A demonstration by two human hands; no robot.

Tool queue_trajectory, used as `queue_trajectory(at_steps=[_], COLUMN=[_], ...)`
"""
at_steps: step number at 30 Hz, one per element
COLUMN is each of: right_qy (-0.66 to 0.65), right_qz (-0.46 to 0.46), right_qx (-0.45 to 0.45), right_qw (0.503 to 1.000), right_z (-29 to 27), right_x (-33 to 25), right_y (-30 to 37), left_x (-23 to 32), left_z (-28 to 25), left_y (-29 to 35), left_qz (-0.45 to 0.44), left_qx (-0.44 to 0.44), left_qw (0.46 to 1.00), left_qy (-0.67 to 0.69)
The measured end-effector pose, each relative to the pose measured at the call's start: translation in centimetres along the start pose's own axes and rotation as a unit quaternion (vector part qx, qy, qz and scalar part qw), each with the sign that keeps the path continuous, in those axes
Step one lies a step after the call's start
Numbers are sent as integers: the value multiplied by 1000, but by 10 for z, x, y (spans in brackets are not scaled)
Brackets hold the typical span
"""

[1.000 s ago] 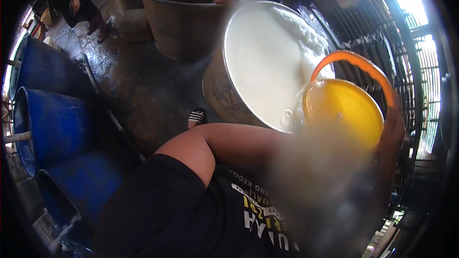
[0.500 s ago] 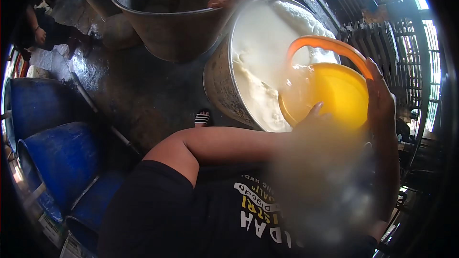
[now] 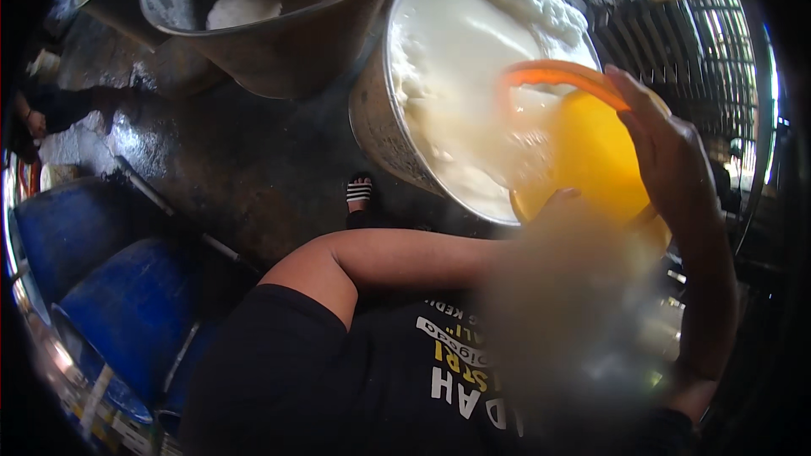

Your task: The person stirs a white liquid and foam in a large metal vat with a paddle, pours liquid from a bucket into the vat, and lifts a mesh bag containing solids.

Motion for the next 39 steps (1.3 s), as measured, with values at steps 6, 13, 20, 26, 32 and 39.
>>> queue_trajectory(at_steps=[6,13,20,26,32,39], right_qy=[40,177,205,245,243,121], right_qz=[8,20,47,94,178,448], right_qx=[-31,18,71,131,250,430], right_qw=[999,984,975,956,920,774], right_z=[-15,-33,-55,-88,-109,-72], right_x=[-3,-10,18,57,120,172], right_y=[12,46,98,167,289,508], left_x=[0,20,52,59,54,60], left_z=[31,74,124,159,201,234], left_y=[-10,-29,-43,-40,-14,-2], left_qz=[-31,-24,85,75,62,124], left_qx=[-41,-82,-29,-107,-360,-500], left_qw=[998,977,940,922,909,854], left_qy=[39,193,328,365,199,76])
Point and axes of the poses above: each hand's wrist, its own y-axis away from the middle knuckle, its own z-axis out of the palm, x = y × z, the point moved 7 cm from there along -y, towards the middle knuckle, and after that the axes turned 1 degree about -x, right-handed, at the moved point
